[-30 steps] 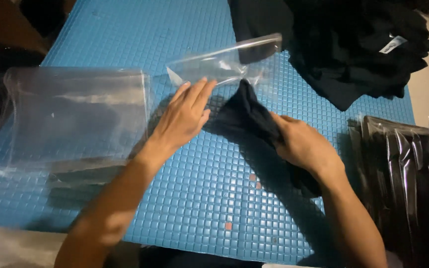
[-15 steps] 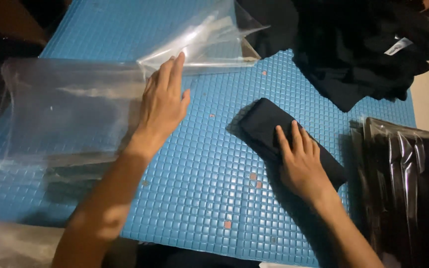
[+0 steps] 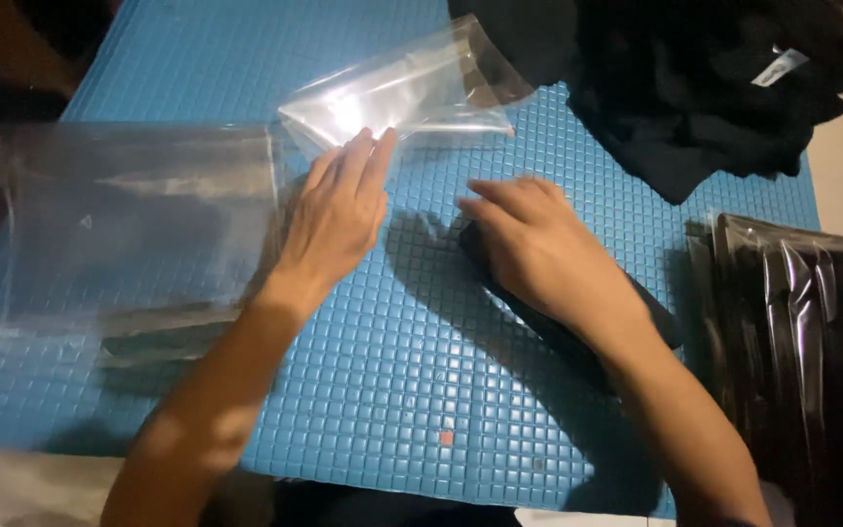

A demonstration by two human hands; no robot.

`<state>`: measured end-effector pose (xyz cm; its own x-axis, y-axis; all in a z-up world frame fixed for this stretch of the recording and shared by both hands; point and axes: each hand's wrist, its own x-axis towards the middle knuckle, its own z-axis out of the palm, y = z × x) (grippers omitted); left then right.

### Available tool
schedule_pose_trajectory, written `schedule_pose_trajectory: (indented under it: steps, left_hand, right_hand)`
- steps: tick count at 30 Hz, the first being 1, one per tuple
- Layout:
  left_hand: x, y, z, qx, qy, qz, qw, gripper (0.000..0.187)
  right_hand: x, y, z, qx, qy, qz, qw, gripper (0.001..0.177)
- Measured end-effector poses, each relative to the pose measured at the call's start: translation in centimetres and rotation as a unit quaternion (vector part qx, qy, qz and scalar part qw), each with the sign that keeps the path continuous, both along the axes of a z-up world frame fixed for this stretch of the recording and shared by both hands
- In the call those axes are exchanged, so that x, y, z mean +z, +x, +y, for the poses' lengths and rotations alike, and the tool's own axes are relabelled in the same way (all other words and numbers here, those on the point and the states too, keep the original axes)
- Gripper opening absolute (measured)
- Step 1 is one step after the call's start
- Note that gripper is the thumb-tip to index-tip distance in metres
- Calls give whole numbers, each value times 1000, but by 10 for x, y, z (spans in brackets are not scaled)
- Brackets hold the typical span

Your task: The person folds black t-shirts on a blue textured mat and places each folded shirt into a clear plastic bag. The process is repeated for multiple shirts, with each bagged shirt set aside.

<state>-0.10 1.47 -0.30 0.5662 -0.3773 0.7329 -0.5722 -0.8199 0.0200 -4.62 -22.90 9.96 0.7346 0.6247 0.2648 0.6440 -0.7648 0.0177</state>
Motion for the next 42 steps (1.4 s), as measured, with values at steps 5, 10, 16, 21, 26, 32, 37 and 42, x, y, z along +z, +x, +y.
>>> schedule_pose_trajectory:
  steps: [5,10,16,21,26,32,37,42]
  left_hand:
    - [1,1,-2,-13,2,-63,998,43]
    - [18,-2,0,-27,-44,-127,991,34]
    - [28,-13,-9,-134,-114,-188,966,28]
    - [35,-23,-14,-247,-155,-277,916,22]
    - [36,-33,-17,-268,-175,-282,905,22]
    - [33,-48,-15,-303,-77,-244,918,33]
    - [36,-55,-35,-361,-57,-284,886,25]
    - [57,-72,-35,-387,-48,-259,884,31]
  right_hand:
    - [-50,68,30,17,-18,-121,992,44]
    - [-55,68,43,-66,-37,-41,996,48]
    - [-66,76,48,38,-1,-130,991,31]
    - [-25,54,48,115,158,22,980,57]
    - [-81,103,38,-46,98,-108,988,50]
    - [-19,92,65,-189,116,176,959,78]
    - [-69,158,49,-152,206,66,964,41]
    - [-95,189,57,-87,316,-54,943,86]
